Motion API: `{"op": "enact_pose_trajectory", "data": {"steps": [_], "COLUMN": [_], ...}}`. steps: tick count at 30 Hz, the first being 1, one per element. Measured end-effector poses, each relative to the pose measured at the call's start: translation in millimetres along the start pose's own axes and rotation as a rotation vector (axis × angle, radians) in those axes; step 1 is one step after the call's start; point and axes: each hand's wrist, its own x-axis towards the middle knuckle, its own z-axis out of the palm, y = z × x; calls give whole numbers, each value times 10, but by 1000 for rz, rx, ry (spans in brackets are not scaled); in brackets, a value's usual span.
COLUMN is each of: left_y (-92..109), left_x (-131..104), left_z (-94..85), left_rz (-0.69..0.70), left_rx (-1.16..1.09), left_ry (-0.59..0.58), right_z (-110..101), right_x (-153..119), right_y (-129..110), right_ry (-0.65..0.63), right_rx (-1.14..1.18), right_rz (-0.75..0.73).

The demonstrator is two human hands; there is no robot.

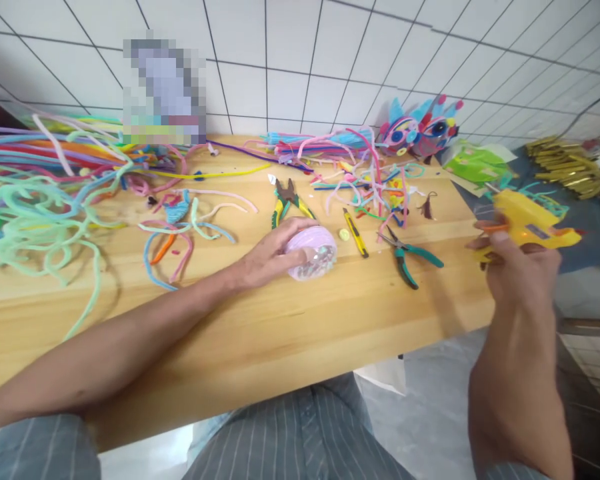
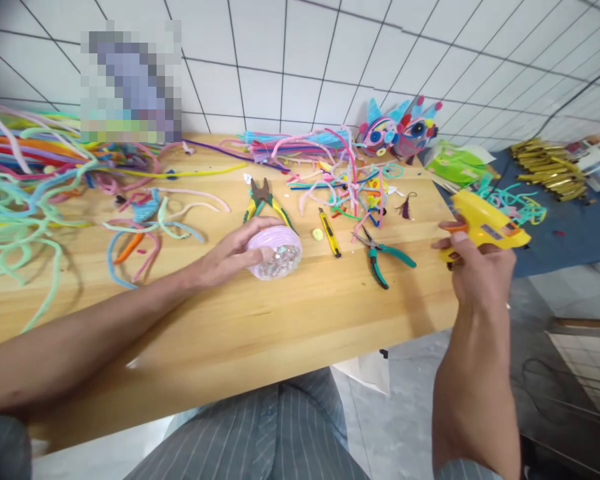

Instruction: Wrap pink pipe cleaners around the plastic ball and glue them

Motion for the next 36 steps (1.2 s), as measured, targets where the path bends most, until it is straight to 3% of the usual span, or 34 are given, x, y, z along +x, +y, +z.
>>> {"op": "enact_pose_trajectory", "data": {"steps": [2,5,9,15,23,36], "left_y": [-1,1,11,60,73,67], "left_x": [-6,-21,-36,-31,-19,-18], "left_z": [5,6,-2,-17,-32,-14], "left_rz": [-2,-22,-27,-16,7,18], "left_rx": [-16,-33,-41,-45,-26,-17], "left_ry": [10,8,7,5,-8,6], "right_z": [161,433,690,859,855,901], "right_x": [-159,-375,-553,-635,-647,-707], "right_y": [-193,-437,-594,-520,-407,-348], "right_ry": [-265,-628,-888,-937,-950,-914], "right_rx": [134,156,10,-56,-144,-175], "right_rz": [31,73,-56,-104,-228,-184]}}
